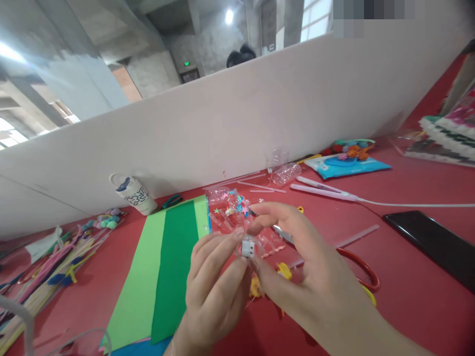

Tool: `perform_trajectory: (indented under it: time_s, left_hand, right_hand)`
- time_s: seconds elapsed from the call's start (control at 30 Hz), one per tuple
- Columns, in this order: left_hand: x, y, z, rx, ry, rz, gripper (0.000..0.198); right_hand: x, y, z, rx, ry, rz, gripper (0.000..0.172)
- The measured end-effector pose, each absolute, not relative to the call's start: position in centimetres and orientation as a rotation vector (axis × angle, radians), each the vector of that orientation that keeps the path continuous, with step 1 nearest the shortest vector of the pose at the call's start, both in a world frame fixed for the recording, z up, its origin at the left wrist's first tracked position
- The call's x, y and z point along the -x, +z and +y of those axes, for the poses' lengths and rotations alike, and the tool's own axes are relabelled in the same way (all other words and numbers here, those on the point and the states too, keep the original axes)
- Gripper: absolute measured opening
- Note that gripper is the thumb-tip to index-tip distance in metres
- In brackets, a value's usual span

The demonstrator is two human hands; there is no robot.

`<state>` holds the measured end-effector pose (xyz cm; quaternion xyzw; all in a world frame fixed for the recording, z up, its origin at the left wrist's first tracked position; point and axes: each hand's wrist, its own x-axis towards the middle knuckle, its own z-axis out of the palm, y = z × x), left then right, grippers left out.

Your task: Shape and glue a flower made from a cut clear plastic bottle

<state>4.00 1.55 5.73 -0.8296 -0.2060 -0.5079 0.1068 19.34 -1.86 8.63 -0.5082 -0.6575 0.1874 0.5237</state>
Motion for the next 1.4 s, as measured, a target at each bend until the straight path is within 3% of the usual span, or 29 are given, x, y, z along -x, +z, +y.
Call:
perform_trajectory:
  time_s: [1.4]
  left_hand:
    - [-4.20,6.46,1.38,2.437,-1.476,-0.596,0.017]
  right_hand:
    - [-19.60,8.70,-2.03,1.193,0.475,-1.554,0.039]
